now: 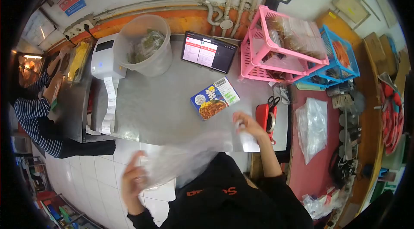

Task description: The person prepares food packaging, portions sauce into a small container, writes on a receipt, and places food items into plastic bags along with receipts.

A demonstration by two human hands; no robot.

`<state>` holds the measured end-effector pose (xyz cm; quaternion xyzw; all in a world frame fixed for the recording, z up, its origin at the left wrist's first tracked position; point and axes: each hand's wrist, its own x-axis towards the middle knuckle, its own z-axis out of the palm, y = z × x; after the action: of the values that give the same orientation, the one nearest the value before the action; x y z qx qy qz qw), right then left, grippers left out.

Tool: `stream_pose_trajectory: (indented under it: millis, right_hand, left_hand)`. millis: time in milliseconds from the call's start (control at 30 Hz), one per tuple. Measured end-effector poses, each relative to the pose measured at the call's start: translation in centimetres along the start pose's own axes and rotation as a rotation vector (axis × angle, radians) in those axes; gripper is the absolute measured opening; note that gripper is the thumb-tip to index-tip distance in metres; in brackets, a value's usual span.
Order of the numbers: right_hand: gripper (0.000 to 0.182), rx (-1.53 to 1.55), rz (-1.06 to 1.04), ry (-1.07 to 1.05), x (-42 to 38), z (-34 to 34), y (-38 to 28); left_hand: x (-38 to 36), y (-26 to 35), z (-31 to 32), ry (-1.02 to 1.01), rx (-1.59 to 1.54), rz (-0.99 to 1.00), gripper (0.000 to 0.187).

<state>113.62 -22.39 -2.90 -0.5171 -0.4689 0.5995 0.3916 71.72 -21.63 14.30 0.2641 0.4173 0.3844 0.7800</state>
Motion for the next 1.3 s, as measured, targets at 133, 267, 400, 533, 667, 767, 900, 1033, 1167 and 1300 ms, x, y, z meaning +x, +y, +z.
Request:
stream_pose_trajectory:
  millis: [133, 267, 400, 533, 667, 767, 900, 1033, 1167, 1300]
  right_hand:
    - [0.052, 0.163, -0.017, 0.503, 8.9, -4.8, 3.5]
    - [0.067, 0.365, 0.177, 0.215, 14.2, -4.1, 5.5]
    - [0.071, 0.402, 0.129, 0.386, 10.0, -0.4, 6.3]
    - [0.074, 0.127, 0.223, 0.494, 5.3, 5.3, 7.8]
    - [0.073, -0.580, 0.004, 0.139, 10.6, 1.3, 6.6]
    - [0.071, -0.220, 0.430, -0.573, 16.5, 0.6, 3.6]
    - [0.082, 0.001, 0.419, -0.506, 15.3, 2.7, 1.9]
    - [0.088, 0.218, 0.251, -0.348, 11.2, 4.8, 4.0]
    - [0.088, 0.616, 0.186, -0.109, 8.3, 5.8, 4.0]
    - [0.070, 0.730, 0.439, -0.115, 5.3, 4.2, 7.0]
  left_hand:
    - [-2.6, 1.9, -1.2, 0.263, 0.687, 0.585, 0.026]
    - [4.6, -4.3, 3.1, -0.036, 0.422, 0.035, 0.034]
    - [14.0, -17.3, 0.8, -0.062, 0.129, -0.246, 0.056]
    - [19.8, -24.1, 1.9, 0.206, -0.187, -0.126, 0.056]
    - [22.1, -26.4, 1.7, 0.392, -0.238, 0.132, 0.051]
    - [21.9, -25.3, 3.3, 0.330, -0.363, 0.286, 0.047]
    - [22.7, -28.0, 2.6, 0.447, -0.279, 0.394, 0.046]
    - [21.3, -28.6, 1.5, 0.314, -0.435, 0.253, 0.052]
    - [17.9, -22.5, 3.9, 0.253, 0.407, 0.472, 0.077]
    - [16.0, -20.0, 5.6, 0.247, 0.839, 0.477, 0.084]
